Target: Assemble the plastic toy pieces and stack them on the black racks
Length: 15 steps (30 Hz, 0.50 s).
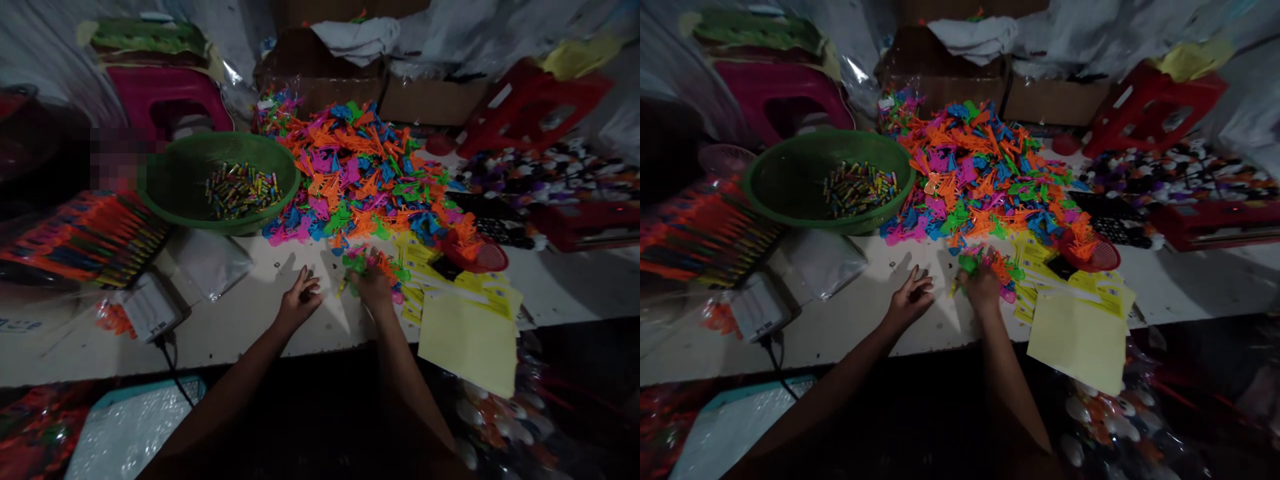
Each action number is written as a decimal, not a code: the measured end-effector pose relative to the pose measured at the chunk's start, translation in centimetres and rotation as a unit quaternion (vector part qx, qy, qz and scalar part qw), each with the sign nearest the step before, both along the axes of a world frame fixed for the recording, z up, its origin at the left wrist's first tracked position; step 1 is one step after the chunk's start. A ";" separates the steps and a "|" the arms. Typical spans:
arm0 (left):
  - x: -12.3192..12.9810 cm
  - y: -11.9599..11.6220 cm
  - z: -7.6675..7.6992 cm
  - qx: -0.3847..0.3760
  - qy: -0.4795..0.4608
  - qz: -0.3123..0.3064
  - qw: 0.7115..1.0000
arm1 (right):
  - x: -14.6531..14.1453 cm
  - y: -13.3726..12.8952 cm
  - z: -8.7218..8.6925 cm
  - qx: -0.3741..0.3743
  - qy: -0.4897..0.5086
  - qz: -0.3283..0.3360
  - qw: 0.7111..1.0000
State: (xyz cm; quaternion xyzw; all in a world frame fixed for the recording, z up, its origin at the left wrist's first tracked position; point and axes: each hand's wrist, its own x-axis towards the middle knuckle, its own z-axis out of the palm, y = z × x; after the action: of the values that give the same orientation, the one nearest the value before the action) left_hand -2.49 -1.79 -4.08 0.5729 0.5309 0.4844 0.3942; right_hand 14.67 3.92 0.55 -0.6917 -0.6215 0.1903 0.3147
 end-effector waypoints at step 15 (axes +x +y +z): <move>-9.1 6.5 10.6 0.114 0.117 0.171 0.972 | -0.9 3.1 -1.9 0.252 -0.247 0.078 0.932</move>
State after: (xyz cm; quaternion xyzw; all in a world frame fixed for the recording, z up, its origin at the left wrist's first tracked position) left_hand -11.54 4.74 6.48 0.5669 0.6050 0.5317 0.1730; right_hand 13.76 7.01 -1.36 -0.5642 -0.7593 -0.1254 0.2989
